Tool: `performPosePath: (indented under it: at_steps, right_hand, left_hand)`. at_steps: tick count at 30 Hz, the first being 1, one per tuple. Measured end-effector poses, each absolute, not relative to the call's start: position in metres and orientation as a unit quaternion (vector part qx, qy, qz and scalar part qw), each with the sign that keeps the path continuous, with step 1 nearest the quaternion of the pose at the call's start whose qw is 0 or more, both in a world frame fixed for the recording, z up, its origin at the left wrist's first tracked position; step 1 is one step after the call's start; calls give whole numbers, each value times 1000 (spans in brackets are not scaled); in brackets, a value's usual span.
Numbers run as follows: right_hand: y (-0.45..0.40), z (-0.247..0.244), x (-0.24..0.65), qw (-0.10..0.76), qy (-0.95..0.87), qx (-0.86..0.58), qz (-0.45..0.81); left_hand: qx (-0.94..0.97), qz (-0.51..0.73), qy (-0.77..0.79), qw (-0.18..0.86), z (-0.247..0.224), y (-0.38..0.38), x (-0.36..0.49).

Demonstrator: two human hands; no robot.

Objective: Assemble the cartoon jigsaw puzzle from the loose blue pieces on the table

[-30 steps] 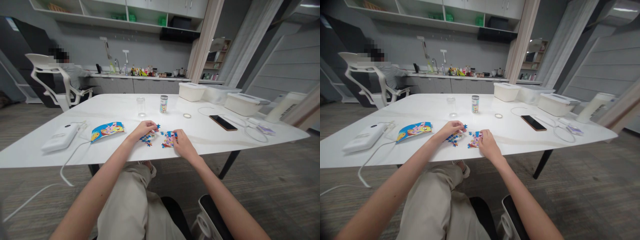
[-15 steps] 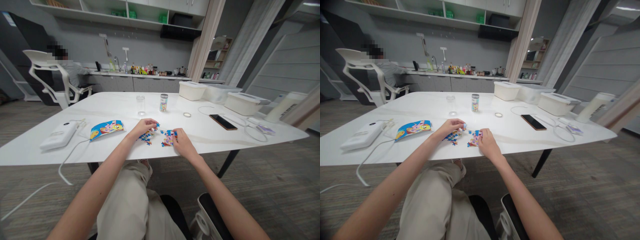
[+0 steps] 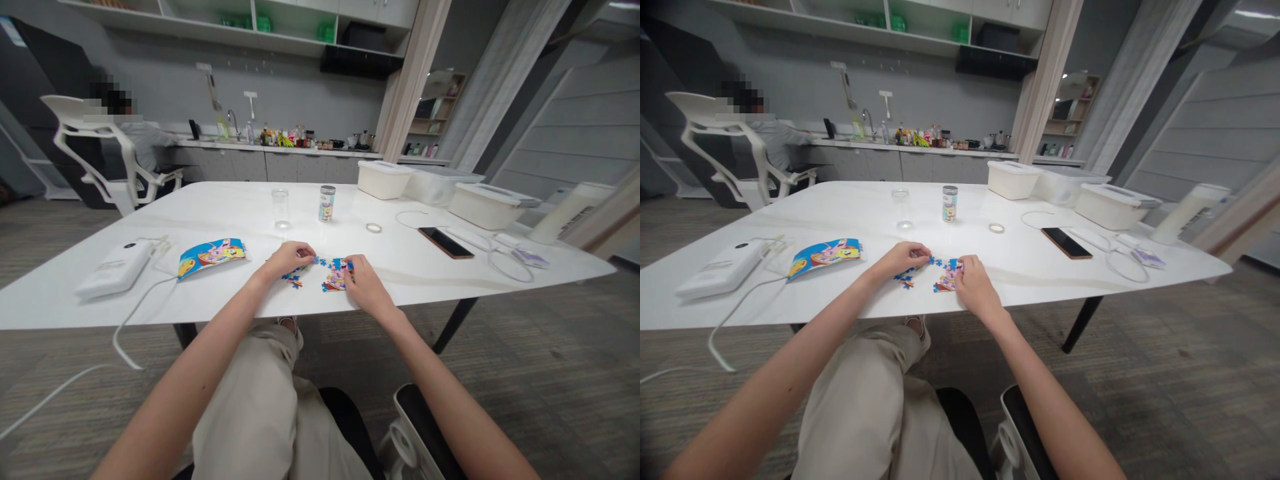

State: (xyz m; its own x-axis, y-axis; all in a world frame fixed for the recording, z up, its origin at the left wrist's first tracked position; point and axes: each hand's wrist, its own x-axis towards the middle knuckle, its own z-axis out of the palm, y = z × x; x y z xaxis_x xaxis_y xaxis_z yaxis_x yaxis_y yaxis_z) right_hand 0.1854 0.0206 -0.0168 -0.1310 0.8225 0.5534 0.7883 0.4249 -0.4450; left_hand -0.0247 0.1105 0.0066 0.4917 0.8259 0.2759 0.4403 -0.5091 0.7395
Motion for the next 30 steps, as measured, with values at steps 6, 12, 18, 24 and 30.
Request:
performPosePath:
  at_steps: [6, 12, 18, 24, 30]
  right_hand:
    - [21, -17, 185, 388, -750, -535, 22]
    - [20, -16, 185, 388, -750, -536, 24]
    - [20, -17, 185, 393, -751, -530, 22]
    - [20, -17, 185, 387, -751, -535, 25]
    - [22, -18, 186, 392, -750, -532, 26]
  left_hand:
    - [819, 307, 390, 287, 6, 110, -24]
    - [823, 308, 388, 278, 7, 109, -23]
    - [817, 321, 386, 283, 7, 108, -22]
    - [821, 317, 388, 274, 8, 107, -22]
    - [817, 330, 380, 281, 11, 106, -23]
